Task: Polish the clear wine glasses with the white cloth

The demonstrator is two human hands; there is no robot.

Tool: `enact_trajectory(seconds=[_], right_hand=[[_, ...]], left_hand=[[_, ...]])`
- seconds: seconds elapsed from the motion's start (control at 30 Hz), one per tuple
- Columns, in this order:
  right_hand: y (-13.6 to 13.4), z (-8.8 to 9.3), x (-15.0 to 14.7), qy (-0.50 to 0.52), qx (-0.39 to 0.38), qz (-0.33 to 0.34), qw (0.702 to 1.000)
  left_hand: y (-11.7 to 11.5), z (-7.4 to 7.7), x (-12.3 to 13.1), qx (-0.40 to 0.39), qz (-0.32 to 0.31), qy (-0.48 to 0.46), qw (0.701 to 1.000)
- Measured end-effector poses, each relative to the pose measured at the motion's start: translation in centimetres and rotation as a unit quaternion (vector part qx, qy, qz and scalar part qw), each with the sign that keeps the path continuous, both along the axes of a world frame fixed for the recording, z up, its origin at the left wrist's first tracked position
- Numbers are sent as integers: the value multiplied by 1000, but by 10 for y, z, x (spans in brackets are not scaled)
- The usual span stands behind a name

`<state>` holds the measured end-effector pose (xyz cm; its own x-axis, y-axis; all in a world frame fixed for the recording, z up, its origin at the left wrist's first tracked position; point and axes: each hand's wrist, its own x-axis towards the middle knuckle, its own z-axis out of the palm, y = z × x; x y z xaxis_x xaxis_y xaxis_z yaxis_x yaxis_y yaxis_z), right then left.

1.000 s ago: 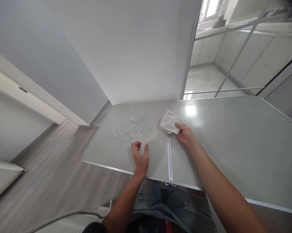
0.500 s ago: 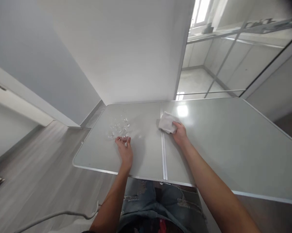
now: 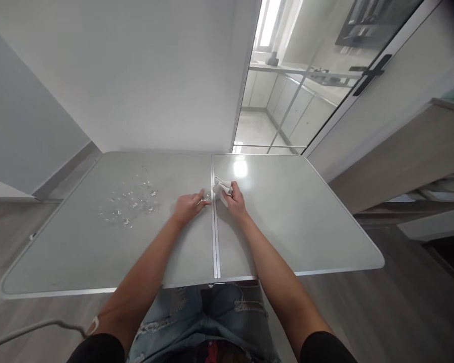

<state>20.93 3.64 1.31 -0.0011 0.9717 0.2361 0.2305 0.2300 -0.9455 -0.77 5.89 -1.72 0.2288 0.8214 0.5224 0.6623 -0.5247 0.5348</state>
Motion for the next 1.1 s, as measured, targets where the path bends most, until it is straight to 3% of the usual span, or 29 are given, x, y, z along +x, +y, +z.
enact_trajectory(seconds=[0.17, 0.27, 0.4, 0.5, 0.57, 0.63, 0.73, 0.83, 0.9, 1.0, 1.07, 1.1], right_hand=[[0, 4, -1, 59, -83, 90, 991], [-8, 10, 0, 63, -92, 130, 985], [-12, 18, 9, -28, 22, 166, 986], [-7, 23, 19, -153, 126, 272, 942], [-3, 23, 24, -185, 144, 322, 917], [-1, 21, 25, -138, 104, 291, 941], [0, 18, 20, 40, -55, 181, 981], [-1, 19, 16, 202, -230, 119, 944], [-3, 21, 17, 244, -264, 98, 928], [-9, 24, 20, 195, -151, 93, 965], [-13, 26, 23, 103, -24, 144, 984], [-14, 28, 24, 50, 37, 190, 980]], left_hand=[[-8, 4, -5, 0, -56, -11, 998], [-10, 9, -5, -23, -81, -51, 995], [-14, 14, -9, -100, -121, -142, 977], [-14, 15, -14, -156, -158, -171, 960], [-14, 12, -15, -144, -162, -159, 963], [-12, 7, -12, -78, -138, -121, 980], [-9, 2, -5, 47, -99, -16, 994], [-7, 2, 0, 105, -94, 59, 988], [-8, 3, 4, 103, -97, 61, 988], [-11, 7, 9, 53, -110, -24, 992], [-14, 10, 8, -31, -146, -120, 981], [-15, 12, 5, -90, -172, -163, 967]])
